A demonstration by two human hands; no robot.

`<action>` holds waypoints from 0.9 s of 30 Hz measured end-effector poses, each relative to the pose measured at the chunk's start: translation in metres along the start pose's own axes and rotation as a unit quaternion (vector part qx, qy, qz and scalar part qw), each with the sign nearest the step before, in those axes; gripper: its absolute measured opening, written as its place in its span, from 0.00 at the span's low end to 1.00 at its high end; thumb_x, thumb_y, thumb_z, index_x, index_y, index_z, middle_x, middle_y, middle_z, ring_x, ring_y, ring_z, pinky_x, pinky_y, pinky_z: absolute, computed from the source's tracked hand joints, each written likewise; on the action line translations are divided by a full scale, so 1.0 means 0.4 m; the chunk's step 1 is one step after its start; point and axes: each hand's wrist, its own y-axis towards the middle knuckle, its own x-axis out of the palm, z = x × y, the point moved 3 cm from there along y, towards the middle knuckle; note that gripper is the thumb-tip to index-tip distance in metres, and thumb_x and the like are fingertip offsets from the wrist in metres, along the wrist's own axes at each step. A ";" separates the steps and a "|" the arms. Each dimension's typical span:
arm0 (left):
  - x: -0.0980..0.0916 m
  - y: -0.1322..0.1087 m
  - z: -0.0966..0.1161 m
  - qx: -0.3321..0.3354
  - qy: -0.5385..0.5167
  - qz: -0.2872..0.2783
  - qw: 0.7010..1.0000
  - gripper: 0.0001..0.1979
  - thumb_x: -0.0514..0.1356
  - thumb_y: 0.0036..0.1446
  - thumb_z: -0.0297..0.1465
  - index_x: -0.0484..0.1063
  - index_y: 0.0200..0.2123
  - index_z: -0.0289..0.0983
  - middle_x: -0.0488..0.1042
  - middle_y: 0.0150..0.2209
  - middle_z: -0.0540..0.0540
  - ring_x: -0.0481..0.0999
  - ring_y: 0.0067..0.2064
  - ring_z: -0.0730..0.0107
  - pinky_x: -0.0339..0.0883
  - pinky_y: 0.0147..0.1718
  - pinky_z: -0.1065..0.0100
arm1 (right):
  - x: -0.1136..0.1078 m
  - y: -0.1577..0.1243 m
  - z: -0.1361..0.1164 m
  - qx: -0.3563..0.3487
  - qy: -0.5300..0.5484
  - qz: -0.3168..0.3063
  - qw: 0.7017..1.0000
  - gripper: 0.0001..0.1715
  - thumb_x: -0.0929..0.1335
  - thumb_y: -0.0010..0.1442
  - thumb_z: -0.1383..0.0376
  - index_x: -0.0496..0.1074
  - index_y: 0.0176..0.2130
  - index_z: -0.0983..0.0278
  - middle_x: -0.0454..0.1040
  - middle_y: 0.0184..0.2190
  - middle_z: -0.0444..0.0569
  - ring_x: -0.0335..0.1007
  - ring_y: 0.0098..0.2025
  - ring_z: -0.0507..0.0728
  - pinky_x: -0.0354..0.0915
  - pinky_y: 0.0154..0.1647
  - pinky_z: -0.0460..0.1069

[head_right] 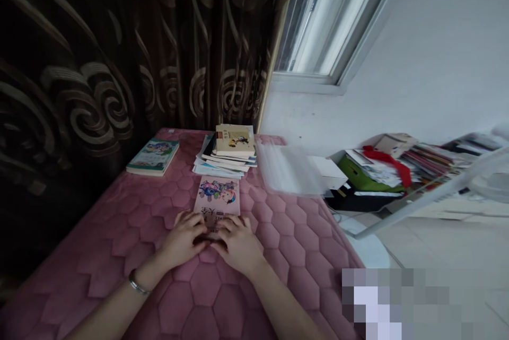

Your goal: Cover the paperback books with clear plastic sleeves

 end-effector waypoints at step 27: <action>-0.036 -0.015 -0.134 -0.004 -0.178 -0.005 0.984 0.14 0.68 0.47 0.25 0.77 0.39 0.42 0.79 0.40 0.47 0.71 0.50 0.63 0.64 0.50 0.59 | -0.038 -0.040 0.118 0.024 0.001 -0.054 0.998 0.18 0.69 0.57 0.66 0.76 0.44 0.44 0.72 0.54 0.39 0.60 0.59 0.62 0.56 0.57 0.63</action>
